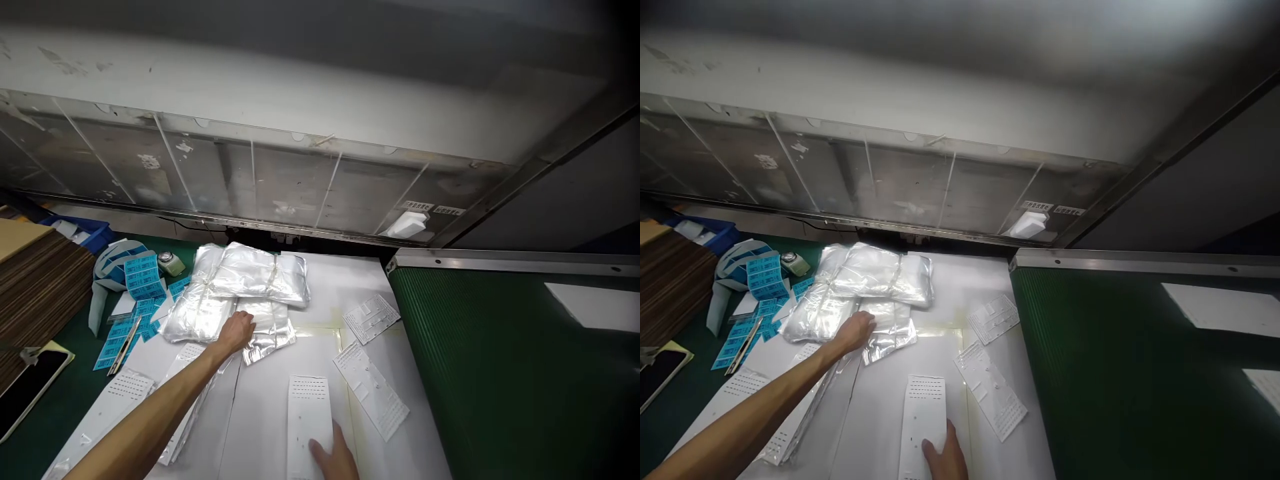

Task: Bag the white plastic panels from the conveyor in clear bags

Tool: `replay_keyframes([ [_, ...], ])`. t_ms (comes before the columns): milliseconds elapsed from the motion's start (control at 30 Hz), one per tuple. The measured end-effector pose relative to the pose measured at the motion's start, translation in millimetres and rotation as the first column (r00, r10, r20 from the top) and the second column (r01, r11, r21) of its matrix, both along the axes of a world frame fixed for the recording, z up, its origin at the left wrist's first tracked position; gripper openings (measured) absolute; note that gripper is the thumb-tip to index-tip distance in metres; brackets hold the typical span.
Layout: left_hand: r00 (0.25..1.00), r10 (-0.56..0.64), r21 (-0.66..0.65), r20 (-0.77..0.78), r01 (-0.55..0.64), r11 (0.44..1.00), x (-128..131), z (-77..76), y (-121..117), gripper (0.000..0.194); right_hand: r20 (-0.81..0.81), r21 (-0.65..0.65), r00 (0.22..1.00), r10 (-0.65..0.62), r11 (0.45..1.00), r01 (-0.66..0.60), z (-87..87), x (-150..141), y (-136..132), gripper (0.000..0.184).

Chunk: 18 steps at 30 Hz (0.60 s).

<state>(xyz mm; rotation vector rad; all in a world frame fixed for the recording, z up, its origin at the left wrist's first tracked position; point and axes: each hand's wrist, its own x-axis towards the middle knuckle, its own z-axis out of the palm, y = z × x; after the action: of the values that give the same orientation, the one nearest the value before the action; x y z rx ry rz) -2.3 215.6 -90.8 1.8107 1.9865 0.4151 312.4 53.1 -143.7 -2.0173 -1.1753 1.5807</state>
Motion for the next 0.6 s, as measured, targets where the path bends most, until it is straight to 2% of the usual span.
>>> replay_keyframes([
  [67, 0.996, 0.064, -0.001, 0.057, -0.064, 0.998, -2, -3.0, 1, 0.027, 0.163, 0.045, 0.986, 0.035, 0.998, -0.043, 6.6, 0, 14, 0.076],
  [133, 0.977, 0.165, -0.007, 0.132, -0.166, 0.986, -2, -3.8, 1, 0.033, 0.134, 0.160, 0.991, -0.012, 0.987, -0.010, 22.7, -8, 36, 0.068],
  [200, 0.930, 0.295, -0.040, 0.220, -0.294, 0.955, 0, -3.4, 3, 0.039, -0.132, 0.207, 0.989, -0.073, 0.973, 0.099, 42.4, -25, 72, 0.057],
  [267, 0.847, 0.431, -0.102, 0.310, -0.421, 0.901, 1, -2.4, 5, 0.040, -0.410, 0.140, 0.902, -0.139, 0.967, 0.213, 56.1, -47, 119, 0.051],
  [333, 0.740, 0.549, -0.178, 0.388, -0.525, 0.832, 0, -1.4, 7, 0.040, -0.486, 0.088, 0.856, -0.176, 0.965, 0.248, 58.5, -68, 171, 0.044],
  [400, 0.631, 0.635, -0.255, 0.445, -0.591, 0.766, -2, -0.8, 8, 0.039, -0.461, 0.063, 0.864, -0.201, 0.964, 0.258, 52.6, -83, 218, 0.035],
  [467, 0.534, 0.695, -0.332, 0.481, -0.623, 0.708, -5, -1.3, 10, 0.038, -0.401, 0.071, 0.890, -0.217, 0.961, 0.266, 46.9, -91, 253, 0.032],
  [533, 0.455, 0.736, -0.412, 0.502, -0.622, 0.666, -9, -3.5, 13, 0.036, -0.310, 0.132, 0.925, -0.218, 0.954, 0.269, 47.8, -94, 274, 0.034],
  [600, 0.398, 0.759, -0.484, 0.514, -0.596, 0.640, -13, -7.0, 18, 0.033, -0.210, 0.243, 0.960, -0.184, 0.941, 0.234, 56.5, -98, 282, 0.039],
])
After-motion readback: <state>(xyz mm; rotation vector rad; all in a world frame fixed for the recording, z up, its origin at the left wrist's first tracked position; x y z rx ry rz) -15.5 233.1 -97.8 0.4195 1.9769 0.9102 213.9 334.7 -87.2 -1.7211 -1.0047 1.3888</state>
